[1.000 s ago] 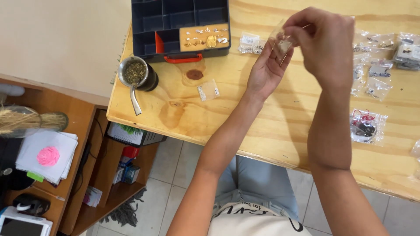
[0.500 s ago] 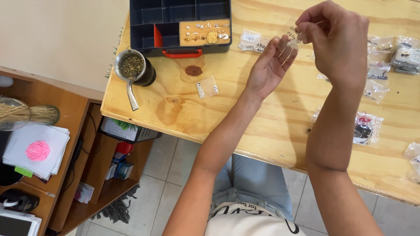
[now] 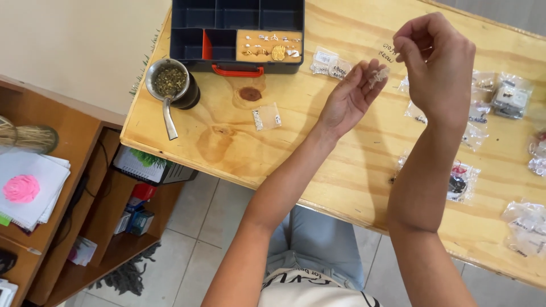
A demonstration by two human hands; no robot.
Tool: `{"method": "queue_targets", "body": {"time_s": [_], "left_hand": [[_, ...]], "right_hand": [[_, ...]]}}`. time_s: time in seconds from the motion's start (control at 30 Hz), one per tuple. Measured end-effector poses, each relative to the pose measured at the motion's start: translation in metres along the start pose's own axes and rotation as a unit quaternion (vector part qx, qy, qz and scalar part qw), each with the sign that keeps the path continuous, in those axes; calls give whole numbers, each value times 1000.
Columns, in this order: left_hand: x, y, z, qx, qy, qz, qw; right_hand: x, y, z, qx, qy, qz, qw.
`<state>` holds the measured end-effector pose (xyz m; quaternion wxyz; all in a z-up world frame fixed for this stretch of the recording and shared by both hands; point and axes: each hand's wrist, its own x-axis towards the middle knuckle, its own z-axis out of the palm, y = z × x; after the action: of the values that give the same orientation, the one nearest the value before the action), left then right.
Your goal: Picking up small jewelry components like chains and charms and placing them into individual small plastic bags.
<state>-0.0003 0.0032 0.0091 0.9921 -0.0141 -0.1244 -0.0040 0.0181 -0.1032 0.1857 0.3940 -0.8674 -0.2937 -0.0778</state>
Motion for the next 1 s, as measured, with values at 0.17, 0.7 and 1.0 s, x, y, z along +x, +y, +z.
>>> {"method": "queue_targets", "body": {"time_s": [0.17, 0.7, 1.0], "left_hand": [[-1, -1, -9, 7, 33, 7, 999], [0, 5, -7, -31, 23, 12, 999], [-1, 5, 2, -13, 77, -5, 997]], "right_hand": [[-2, -5, -1, -20, -7, -1, 1000], [6, -12, 3, -33, -53, 110, 992], [4, -16, -2, 9, -41, 114, 993]]}}
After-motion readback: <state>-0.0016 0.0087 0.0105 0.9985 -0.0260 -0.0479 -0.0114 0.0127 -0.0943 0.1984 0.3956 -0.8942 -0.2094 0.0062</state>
